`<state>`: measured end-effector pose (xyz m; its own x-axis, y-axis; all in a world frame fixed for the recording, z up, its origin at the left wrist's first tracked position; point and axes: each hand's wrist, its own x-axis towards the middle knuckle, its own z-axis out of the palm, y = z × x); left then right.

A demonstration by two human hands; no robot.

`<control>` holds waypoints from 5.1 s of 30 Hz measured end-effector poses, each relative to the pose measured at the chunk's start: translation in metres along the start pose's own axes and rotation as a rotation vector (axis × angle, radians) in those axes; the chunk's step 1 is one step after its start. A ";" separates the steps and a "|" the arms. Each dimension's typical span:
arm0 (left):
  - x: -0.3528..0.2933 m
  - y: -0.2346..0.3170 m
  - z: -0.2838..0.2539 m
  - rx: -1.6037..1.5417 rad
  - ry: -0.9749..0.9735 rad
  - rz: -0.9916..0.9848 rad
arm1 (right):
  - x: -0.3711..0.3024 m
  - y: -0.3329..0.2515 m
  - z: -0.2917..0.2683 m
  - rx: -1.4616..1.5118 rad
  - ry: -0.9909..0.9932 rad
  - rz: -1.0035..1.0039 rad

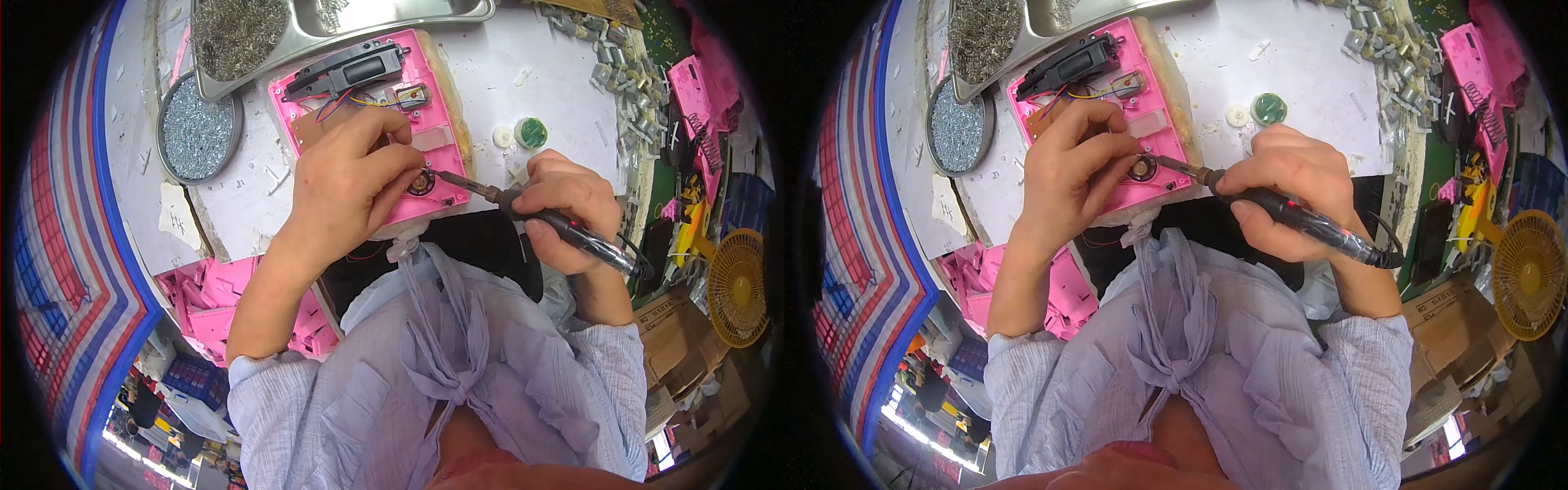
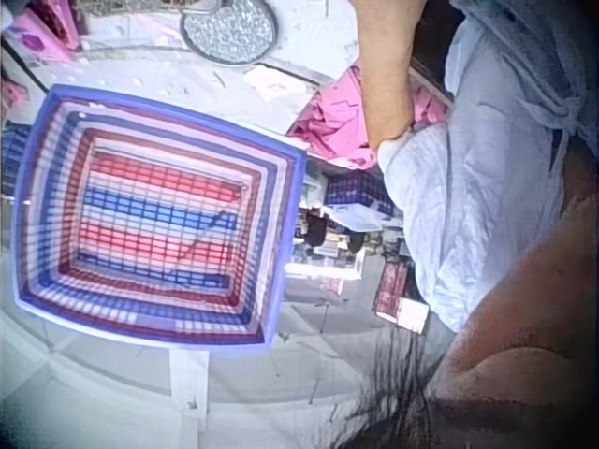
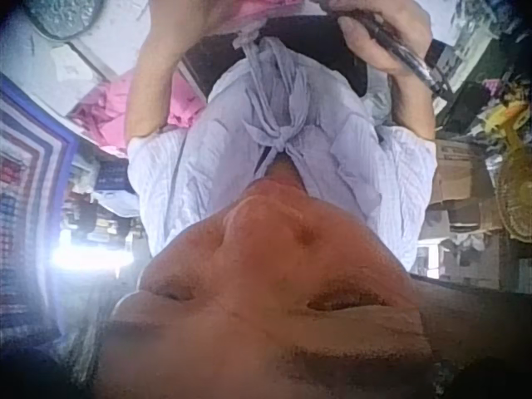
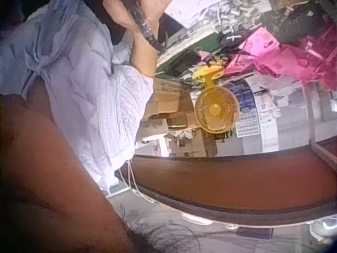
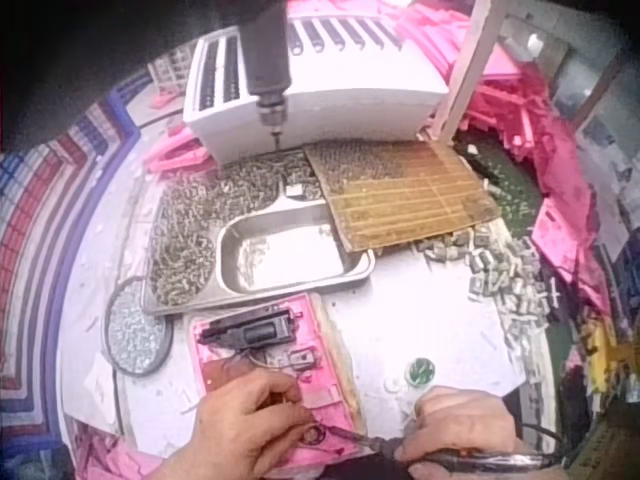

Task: The recorder assembles components of a pink electronic toy, using a soldering iron to connect wires to a speaker and circuit board, and an electric screwdriver to fasten parts together.

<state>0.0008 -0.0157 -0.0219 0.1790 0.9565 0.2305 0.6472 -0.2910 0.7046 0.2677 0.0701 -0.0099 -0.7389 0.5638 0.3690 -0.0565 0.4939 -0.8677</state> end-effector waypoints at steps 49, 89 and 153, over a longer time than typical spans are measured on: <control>-0.002 0.003 -0.015 0.156 -0.069 0.049 | 0.002 -0.008 -0.015 0.019 0.081 0.016; 0.013 0.013 -0.015 0.223 -0.172 0.004 | 0.024 -0.003 -0.007 -0.018 -0.061 -0.039; -0.023 0.000 -0.020 0.040 0.117 0.057 | -0.195 -0.003 -0.320 -0.313 1.344 0.453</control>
<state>-0.0178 -0.0382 -0.0135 0.1298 0.9285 0.3478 0.6683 -0.3411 0.6611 0.6270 0.1708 0.0269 0.5314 0.8035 0.2682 0.2826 0.1304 -0.9503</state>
